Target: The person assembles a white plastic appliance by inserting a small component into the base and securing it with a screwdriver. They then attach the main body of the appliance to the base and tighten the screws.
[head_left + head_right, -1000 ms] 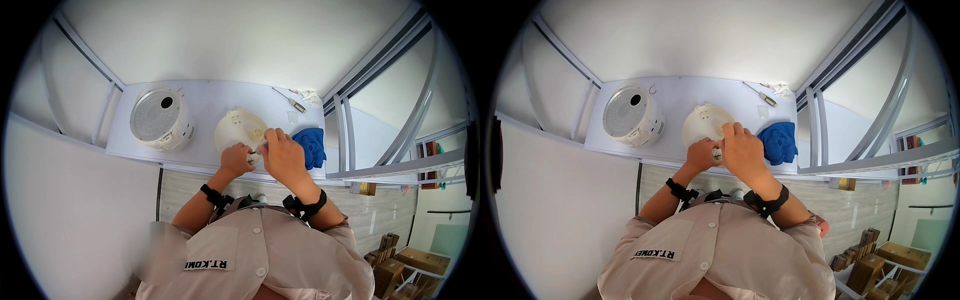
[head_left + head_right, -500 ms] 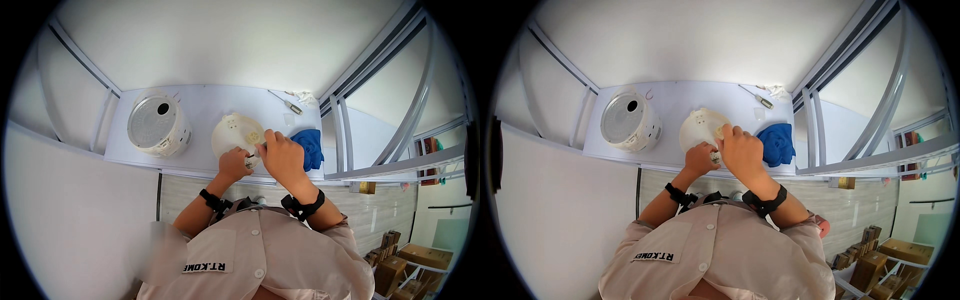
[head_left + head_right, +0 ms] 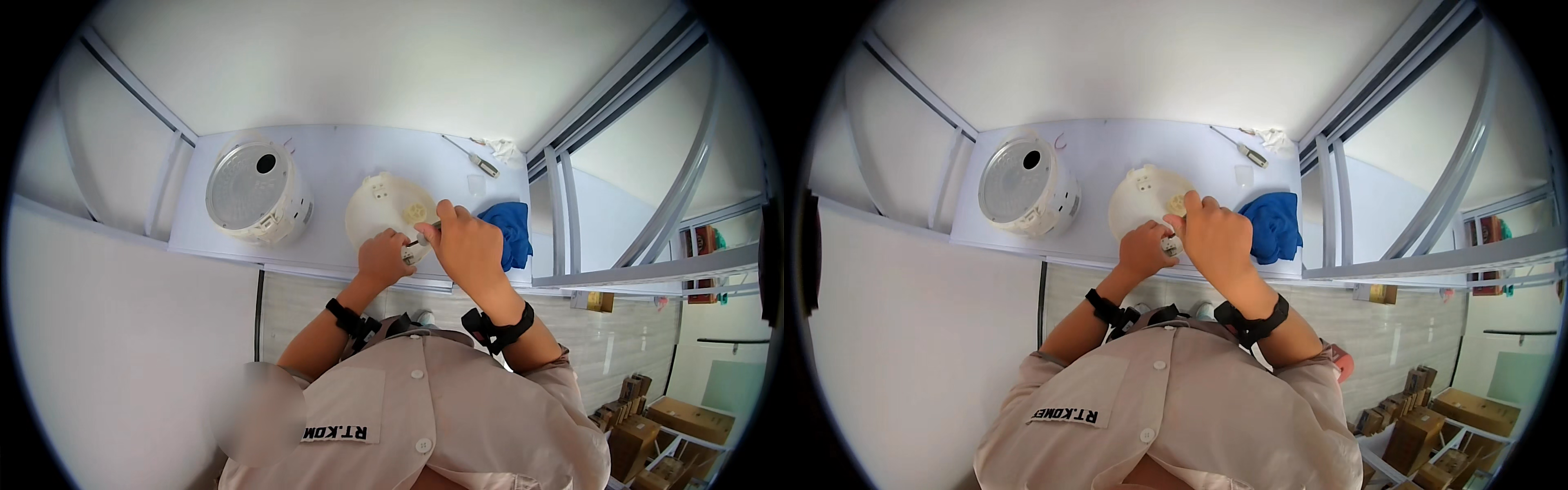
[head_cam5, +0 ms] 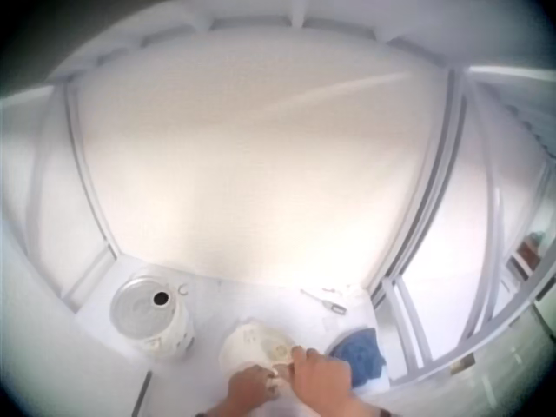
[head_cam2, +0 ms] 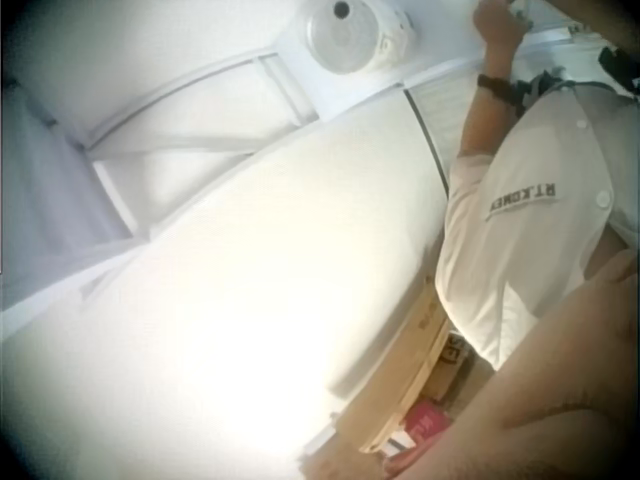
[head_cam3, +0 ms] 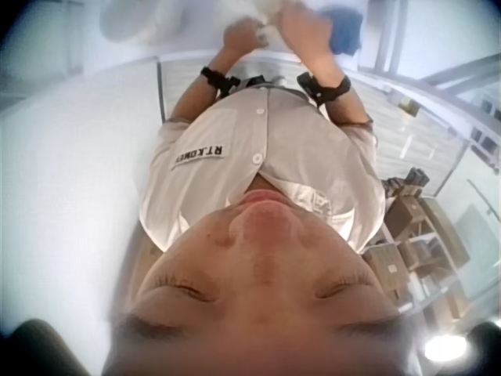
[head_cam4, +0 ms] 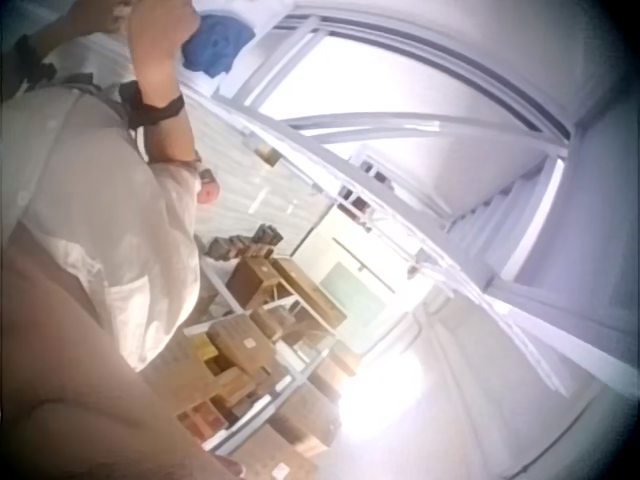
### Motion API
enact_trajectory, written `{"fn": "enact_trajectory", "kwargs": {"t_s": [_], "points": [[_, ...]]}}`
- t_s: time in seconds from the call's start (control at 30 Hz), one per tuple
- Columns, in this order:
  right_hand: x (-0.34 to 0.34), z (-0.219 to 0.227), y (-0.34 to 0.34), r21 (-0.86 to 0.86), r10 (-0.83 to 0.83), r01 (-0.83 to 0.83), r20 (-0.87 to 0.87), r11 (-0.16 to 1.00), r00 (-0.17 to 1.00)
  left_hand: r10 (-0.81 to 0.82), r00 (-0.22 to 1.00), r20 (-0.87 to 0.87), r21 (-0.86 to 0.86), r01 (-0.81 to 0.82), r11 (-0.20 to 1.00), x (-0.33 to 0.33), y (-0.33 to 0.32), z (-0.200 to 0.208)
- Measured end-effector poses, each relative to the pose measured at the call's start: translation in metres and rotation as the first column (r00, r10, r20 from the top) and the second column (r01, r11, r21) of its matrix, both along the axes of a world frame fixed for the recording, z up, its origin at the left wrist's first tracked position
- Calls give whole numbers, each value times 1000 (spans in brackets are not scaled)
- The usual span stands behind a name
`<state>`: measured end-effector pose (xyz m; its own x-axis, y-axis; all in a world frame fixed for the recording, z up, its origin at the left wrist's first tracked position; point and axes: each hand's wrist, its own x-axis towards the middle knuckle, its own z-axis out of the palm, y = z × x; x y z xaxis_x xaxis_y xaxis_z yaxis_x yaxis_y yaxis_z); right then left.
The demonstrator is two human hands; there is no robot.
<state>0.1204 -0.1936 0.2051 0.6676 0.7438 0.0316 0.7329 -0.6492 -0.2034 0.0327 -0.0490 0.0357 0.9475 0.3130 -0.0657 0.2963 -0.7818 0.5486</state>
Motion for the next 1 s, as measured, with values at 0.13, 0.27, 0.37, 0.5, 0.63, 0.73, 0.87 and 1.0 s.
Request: {"fn": "enact_trajectory", "kwargs": {"t_s": [0.13, 0.27, 0.37, 0.5, 0.63, 0.73, 0.87, 1.0], "points": [[-4, 7, -4, 178, 123, -146, 138, 973, 983, -1, 1000, 10, -1, 1, 1000, -1, 0, 3], [3, -7, -13, 335, 310, -385, 256, 860, 916, 6, 1000, 11, -10, -6, 1000, -1, -1, 4], [2, -8, -8, 179, 145, -178, 183, 968, 972, 3, 1000, 26, -8, -3, 1000, -2, 0, 4], [0, 3, 1, -63, -48, 50, 29, 997, 998, 4, 999, 34, 10, -5, 1000, -2, -1, 5], [-5, 6, -9, 124, 99, -111, 99, 986, 990, 7, 999, 40, 16, -8, 1000, -2, -1, 4], [-3, 5, -18, 221, 243, -267, 130, 938, 961, 10, 999, 39, -5, -10, 1000, -2, -1, 1], [2, -6, -17, 172, 157, -191, 194, 966, 968, -2, 998, 64, 7, 2, 1000, -2, -1, -2], [-2, -10, -5, 123, -28, 5, 183, 992, 983, 2, 995, 100, 24, -4, 1000, -2, -4, -5]]}}
